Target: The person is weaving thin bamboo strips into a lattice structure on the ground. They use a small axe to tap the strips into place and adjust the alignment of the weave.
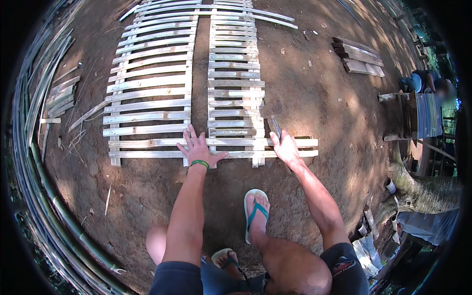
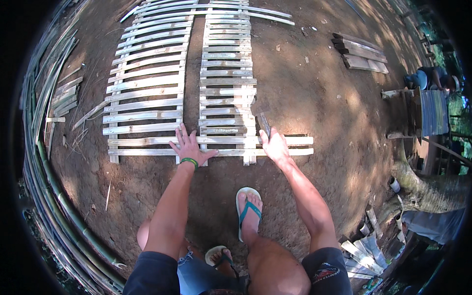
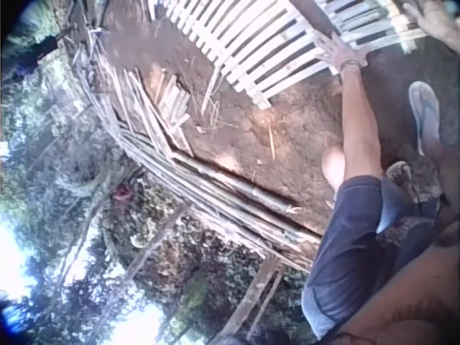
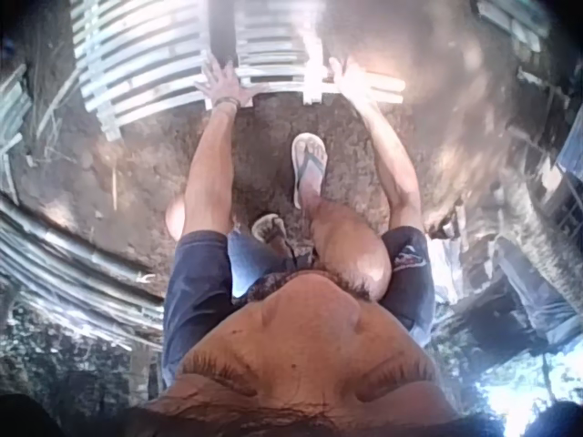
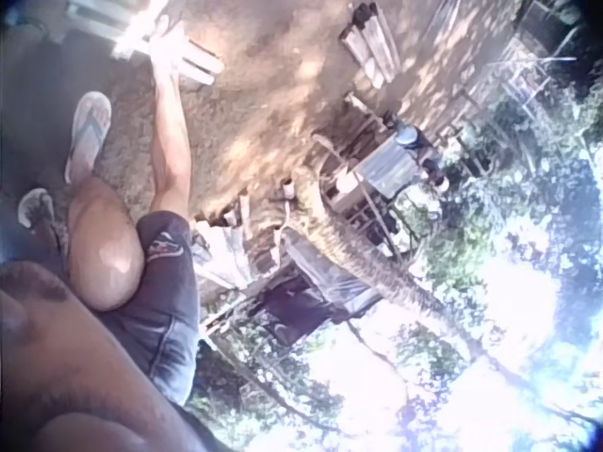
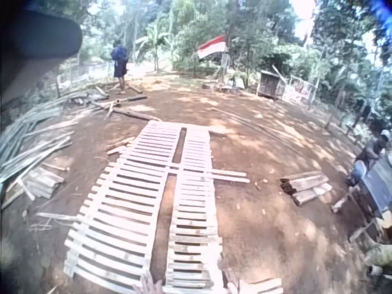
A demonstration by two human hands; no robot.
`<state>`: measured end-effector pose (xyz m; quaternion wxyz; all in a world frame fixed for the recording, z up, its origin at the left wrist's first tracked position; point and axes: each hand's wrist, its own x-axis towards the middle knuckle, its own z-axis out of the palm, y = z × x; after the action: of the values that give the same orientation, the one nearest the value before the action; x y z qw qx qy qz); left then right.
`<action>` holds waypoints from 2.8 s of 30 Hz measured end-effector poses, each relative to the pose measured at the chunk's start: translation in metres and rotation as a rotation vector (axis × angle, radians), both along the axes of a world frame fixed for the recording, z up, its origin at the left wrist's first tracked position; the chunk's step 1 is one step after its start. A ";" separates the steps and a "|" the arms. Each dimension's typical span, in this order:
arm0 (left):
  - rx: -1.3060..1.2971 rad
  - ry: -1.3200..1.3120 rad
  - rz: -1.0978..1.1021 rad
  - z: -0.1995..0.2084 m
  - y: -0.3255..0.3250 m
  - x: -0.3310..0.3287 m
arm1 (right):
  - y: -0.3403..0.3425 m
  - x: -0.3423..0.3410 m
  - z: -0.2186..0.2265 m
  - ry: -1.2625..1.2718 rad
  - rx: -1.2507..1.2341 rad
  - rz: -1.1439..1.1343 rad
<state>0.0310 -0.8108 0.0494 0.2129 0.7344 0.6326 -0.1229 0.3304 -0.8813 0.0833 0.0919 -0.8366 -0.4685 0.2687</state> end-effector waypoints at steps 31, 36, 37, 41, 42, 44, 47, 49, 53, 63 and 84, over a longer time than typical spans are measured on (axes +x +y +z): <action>0.128 -0.116 0.002 0.015 -0.005 -0.028 | 0.051 0.005 0.050 0.454 0.139 -0.129; 0.095 -0.110 0.005 0.011 -0.004 -0.031 | 0.086 -0.003 0.064 0.366 0.164 -0.066; 0.100 -0.101 -0.004 0.010 -0.003 -0.030 | 0.088 -0.004 0.064 0.333 0.151 -0.061; 0.054 -0.045 -0.021 0.006 -0.001 -0.028 | 0.060 0.004 0.036 0.184 -0.141 0.126; 0.056 -0.038 -0.021 0.004 0.000 -0.029 | 0.056 0.010 0.037 0.236 -0.197 0.093; 0.012 -0.035 -0.011 0.006 0.001 -0.032 | 0.059 0.010 0.069 0.332 -0.339 -0.009; 0.002 -0.048 -0.011 0.008 0.001 -0.032 | 0.068 -0.004 0.083 0.274 -0.022 -0.018; -0.004 -0.065 -0.022 0.009 0.005 -0.025 | 0.063 -0.006 0.065 0.227 0.232 -0.019; 0.005 -0.050 -0.025 0.007 0.004 -0.029 | 0.059 -0.007 0.052 0.196 -0.208 0.093; -0.005 -0.038 -0.020 0.007 0.004 -0.029 | 0.061 0.005 0.058 0.106 -0.232 0.205; -0.038 -0.017 -0.038 0.009 0.004 -0.027 | 0.098 -0.016 0.063 0.335 0.057 -0.054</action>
<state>0.0042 -0.8064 0.0584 0.2296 0.7431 0.6143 -0.1328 0.3144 -0.7837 0.1459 0.1998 -0.7894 -0.4311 0.3886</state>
